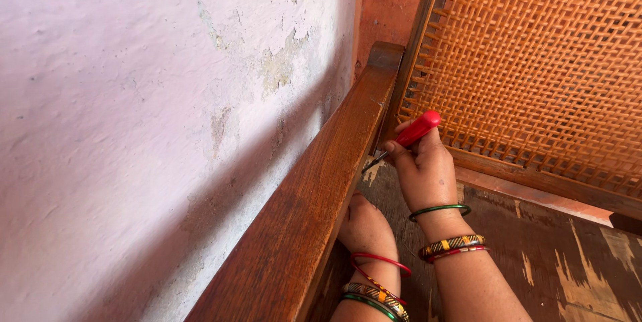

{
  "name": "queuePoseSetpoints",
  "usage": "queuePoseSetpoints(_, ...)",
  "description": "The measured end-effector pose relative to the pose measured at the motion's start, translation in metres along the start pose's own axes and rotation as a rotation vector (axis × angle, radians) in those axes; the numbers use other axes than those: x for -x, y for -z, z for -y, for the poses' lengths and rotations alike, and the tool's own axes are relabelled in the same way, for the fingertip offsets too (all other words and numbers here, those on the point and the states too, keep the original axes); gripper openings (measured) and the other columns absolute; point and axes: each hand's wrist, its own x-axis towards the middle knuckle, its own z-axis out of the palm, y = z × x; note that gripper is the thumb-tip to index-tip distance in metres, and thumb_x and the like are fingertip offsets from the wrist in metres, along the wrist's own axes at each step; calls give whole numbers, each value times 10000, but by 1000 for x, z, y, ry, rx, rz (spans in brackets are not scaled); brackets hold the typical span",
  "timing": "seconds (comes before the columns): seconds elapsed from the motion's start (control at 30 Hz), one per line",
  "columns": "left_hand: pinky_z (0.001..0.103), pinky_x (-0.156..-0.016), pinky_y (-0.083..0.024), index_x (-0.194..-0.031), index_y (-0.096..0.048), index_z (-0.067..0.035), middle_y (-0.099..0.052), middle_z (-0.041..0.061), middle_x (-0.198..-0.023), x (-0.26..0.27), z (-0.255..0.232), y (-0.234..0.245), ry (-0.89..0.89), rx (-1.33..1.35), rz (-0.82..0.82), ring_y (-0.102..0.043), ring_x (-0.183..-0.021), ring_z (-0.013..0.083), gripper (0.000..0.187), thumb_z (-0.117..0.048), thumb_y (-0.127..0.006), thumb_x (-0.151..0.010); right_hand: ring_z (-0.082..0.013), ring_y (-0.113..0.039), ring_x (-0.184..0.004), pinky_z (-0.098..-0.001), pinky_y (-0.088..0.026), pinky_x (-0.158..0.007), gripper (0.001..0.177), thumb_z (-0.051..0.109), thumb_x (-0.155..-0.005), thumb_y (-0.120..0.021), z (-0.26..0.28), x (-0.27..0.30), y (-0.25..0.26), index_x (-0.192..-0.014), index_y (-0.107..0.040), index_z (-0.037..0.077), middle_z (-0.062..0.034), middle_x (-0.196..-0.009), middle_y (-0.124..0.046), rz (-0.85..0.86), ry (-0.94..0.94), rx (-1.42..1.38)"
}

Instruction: The person uses a red-handled screwdriver to loosen and remove screws from the frame of a wooden chair with a cane backrest. They work on the left side of the chair, removing screws from the joint between the backrest and the seat frame.

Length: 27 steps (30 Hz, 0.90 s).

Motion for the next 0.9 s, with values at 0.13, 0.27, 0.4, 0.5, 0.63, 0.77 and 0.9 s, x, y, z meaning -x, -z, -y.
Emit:
queuePoseSetpoints(0.13,295,-564,-471,-923,-727,61,-675,57,-769,3,-8,2,-56,-48,19,-562,-631,131,226,-60,-536,-908,-155,-756,-918,-310,-623,-770,285,82,-907,-725,2,0,1,-1154,-583,63,-86,-988,-761,-1,13,38)
queuePoseSetpoints(0.27,309,-548,-443,-903,-717,66,-618,74,-728,7,-17,0,51,-89,13,-522,-607,154,230,-65,-529,-927,-153,-761,-909,-315,-627,-763,291,104,-910,-727,7,-1,4,-1158,-579,67,-86,-982,-761,7,-23,85)
queuePoseSetpoints(0.4,284,-625,-495,-939,-725,40,-688,52,-800,8,-22,0,-18,-82,10,-593,-679,134,242,-65,-509,-911,-153,-767,-929,-310,-644,-779,267,101,-918,-697,9,-1,4,-1151,-572,64,-84,-991,-761,30,-38,-34)
queuePoseSetpoints(0.5,335,-642,-485,-971,-722,81,-675,136,-854,7,-21,-1,29,-102,19,-569,-712,197,253,-67,-519,-941,-156,-756,-933,-313,-627,-777,271,92,-914,-722,7,-2,6,-1143,-580,61,-83,-1000,-757,9,17,54)
queuePoseSetpoints(0.63,325,-802,-548,-1048,-731,67,-771,138,-1011,5,-15,1,-125,-99,36,-699,-895,210,297,-58,-499,-911,-144,-752,-936,-312,-626,-779,274,88,-915,-718,3,-1,4,-1147,-574,68,-78,-998,-757,3,-8,52)
queuePoseSetpoints(0.77,353,-890,-540,-1108,-690,67,-756,175,-1115,0,-5,-1,-144,-108,65,-712,-1003,270,310,-55,-487,-908,-139,-747,-928,-301,-624,-783,281,78,-908,-718,-2,-2,0,-1150,-576,64,-85,-1007,-755,10,41,-31)
queuePoseSetpoints(0.9,418,-961,-546,-1094,-715,118,-729,342,-1142,-14,4,-2,130,-723,164,-708,-1090,396,372,-170,-494,-1012,-148,-758,-897,-299,-602,-792,224,73,-920,-740,-9,1,-4,-1121,-642,62,-79,-983,-788,96,132,44)
